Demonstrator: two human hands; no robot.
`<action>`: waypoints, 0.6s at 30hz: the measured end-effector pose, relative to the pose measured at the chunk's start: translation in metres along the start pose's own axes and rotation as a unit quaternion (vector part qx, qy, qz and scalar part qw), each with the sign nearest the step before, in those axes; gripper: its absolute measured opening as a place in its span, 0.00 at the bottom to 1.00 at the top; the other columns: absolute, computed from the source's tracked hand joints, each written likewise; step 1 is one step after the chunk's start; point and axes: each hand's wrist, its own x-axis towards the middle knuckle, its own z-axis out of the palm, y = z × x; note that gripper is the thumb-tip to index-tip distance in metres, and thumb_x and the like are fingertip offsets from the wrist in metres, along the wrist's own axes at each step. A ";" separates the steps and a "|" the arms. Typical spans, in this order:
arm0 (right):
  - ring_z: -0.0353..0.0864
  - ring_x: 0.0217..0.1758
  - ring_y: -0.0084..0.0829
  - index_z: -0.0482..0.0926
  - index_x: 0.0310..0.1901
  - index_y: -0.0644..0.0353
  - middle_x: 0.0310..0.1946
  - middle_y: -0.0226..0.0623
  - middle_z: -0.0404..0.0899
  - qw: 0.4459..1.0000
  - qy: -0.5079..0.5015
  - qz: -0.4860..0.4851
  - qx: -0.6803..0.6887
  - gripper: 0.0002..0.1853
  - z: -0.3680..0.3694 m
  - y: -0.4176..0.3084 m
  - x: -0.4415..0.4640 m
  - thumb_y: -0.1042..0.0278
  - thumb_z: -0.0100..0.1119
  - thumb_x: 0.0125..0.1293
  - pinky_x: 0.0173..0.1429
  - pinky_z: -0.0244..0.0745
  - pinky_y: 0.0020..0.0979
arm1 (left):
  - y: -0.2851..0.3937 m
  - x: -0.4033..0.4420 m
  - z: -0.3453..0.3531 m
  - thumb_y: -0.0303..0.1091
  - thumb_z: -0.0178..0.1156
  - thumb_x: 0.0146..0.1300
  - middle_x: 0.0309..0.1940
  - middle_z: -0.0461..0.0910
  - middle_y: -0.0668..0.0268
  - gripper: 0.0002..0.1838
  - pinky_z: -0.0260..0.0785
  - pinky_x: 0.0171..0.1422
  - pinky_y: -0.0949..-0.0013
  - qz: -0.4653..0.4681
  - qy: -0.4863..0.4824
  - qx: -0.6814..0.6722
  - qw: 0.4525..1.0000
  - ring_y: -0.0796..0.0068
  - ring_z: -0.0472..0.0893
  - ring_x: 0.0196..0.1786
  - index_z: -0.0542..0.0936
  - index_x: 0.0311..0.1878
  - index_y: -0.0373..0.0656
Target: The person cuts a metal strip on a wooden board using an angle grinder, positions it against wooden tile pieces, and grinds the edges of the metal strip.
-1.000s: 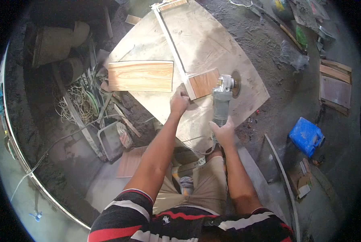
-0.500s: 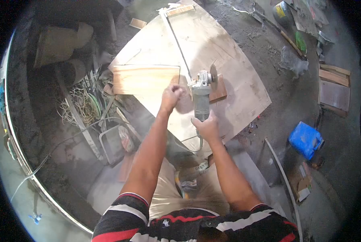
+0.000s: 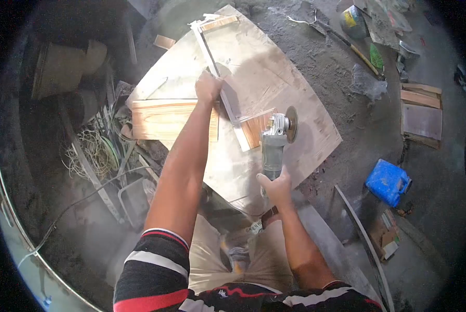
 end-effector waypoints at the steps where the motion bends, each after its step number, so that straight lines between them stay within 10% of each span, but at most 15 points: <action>1: 0.86 0.41 0.34 0.79 0.51 0.68 0.39 0.42 0.87 1.000 0.006 -0.011 -0.006 0.25 0.000 0.003 -0.001 0.67 0.77 0.55 0.50 0.81 0.37 | 0.001 0.001 0.002 0.52 0.71 0.59 0.51 0.86 0.41 0.32 0.77 0.65 0.52 0.001 0.001 0.001 1.000 0.44 0.86 0.58 0.82 0.52 0.30; 7: 0.88 0.51 0.50 0.76 0.61 0.70 0.48 0.54 0.87 0.998 -0.026 0.057 0.009 0.36 -0.007 -0.007 -0.005 0.62 0.79 0.52 0.59 0.81 0.45 | -0.002 -0.013 0.007 0.44 0.67 0.58 0.47 0.87 0.39 0.25 0.80 0.60 0.51 -0.023 -0.017 0.077 0.997 0.42 0.87 0.55 0.86 0.49 0.30; 18: 0.88 0.48 0.49 0.77 0.57 0.68 0.45 0.53 0.87 0.997 -0.037 0.068 0.029 0.31 -0.013 -0.024 -0.008 0.63 0.78 0.55 0.56 0.81 0.44 | 0.009 -0.045 0.003 0.35 0.61 0.53 0.42 0.88 0.41 0.18 0.82 0.57 0.52 -0.068 -0.022 0.064 0.995 0.43 0.89 0.50 0.89 0.42 0.32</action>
